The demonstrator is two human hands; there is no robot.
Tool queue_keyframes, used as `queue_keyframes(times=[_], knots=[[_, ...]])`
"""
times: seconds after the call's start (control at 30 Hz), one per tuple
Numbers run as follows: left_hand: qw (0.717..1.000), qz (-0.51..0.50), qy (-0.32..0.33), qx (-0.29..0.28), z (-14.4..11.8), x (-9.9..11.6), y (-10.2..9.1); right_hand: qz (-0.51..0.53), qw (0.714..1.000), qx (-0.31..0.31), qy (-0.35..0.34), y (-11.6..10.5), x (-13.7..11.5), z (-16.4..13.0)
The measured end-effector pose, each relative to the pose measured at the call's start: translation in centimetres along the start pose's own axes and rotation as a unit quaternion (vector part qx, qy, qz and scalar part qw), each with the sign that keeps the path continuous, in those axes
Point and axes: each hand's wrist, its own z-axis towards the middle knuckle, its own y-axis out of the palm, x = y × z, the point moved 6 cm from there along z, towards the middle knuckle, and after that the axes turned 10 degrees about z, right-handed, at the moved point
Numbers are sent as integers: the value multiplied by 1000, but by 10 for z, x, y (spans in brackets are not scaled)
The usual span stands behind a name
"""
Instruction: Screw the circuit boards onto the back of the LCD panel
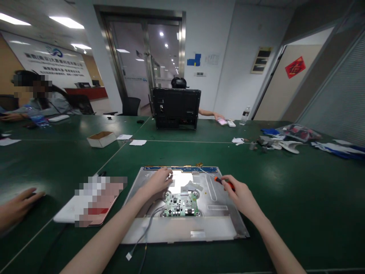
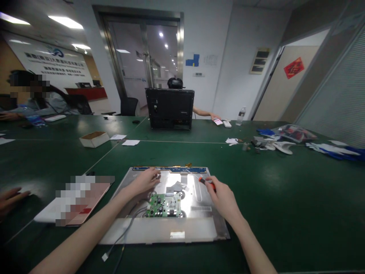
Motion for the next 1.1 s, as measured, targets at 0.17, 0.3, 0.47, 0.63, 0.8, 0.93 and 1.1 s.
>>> queue_keyframes(times=[0.17,0.3,0.47,0.63,0.8,0.93,1.1], knots=[[1000,-14,-5,7,1,5,0,72,997,6,24,13,10,-33],[1000,-19,-8,7,2,4,1,120,991,39,38,14,10,-52],[1000,-20,-12,5,-3,1,-1,167,981,80,64,18,20,-69],[999,-36,9,21,-15,24,-21,179,976,88,88,28,32,-76],[987,-131,88,6,-39,92,-41,186,975,78,88,31,35,-77],[980,-116,159,-19,-53,140,-32,181,977,76,81,29,31,-78],[985,-70,159,-9,-54,149,-12,178,979,78,63,28,25,-78]])
